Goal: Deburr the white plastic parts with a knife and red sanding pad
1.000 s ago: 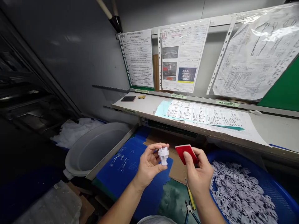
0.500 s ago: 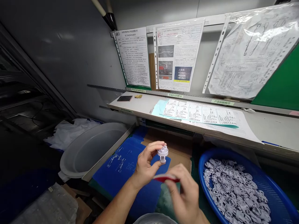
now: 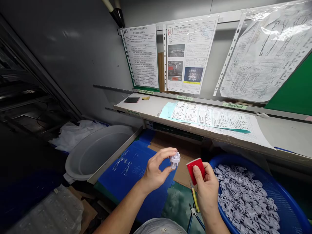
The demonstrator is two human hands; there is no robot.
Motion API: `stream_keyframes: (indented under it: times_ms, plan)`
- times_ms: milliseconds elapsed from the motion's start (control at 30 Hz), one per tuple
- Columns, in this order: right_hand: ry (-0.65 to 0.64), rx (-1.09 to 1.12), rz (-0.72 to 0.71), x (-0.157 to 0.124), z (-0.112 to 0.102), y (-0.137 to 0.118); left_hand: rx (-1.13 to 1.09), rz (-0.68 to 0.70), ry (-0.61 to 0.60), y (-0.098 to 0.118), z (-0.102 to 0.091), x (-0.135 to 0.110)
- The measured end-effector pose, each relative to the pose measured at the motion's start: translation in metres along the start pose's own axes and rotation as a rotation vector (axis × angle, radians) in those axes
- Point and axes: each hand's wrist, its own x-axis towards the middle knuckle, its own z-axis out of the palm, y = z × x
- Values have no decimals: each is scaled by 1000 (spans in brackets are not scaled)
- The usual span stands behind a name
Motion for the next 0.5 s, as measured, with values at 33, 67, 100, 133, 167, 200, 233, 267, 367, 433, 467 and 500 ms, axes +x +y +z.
stream_keyframes:
  times_ms: [33, 67, 100, 133, 167, 200, 233, 267, 367, 433, 467, 500]
  plan:
    - [1, -5, 3, 1, 0, 1, 22, 2, -6, 1, 0, 0]
    - [-3, -7, 8, 2, -1, 3, 41, 6, -10, 2, -1, 0]
    - [-8, -9, 12, 2, -1, 4, 54, 9, -13, 2, -1, 0]
    - [-13, -12, 13, 2, -1, 5, 62, 12, -14, 3, -1, 0]
    - [-16, -14, 9, 3, -1, 5, 64, 12, -16, 3, -1, -1]
    - [-18, -17, 4, 2, -1, 6, 58, 10, -16, 4, -1, -1]
    - [-22, -20, -2, 2, -1, 6, 43, 4, -16, 4, -1, -2]
    - [-28, -22, -2, 1, -1, 7, 17, -11, -13, 4, -1, -2]
    - [-51, -6, 25, 0, 0, 10, -113, -104, 1, 3, 1, -5]
    - [-65, 14, 54, 0, 0, 14, -234, -204, 8, 1, 3, -8]
    - [-68, 21, 62, 1, 0, 15, -305, -262, 8, 1, 4, -10]
    - [-59, 21, 56, 2, 1, 17, -384, -323, 7, 0, 6, -12]
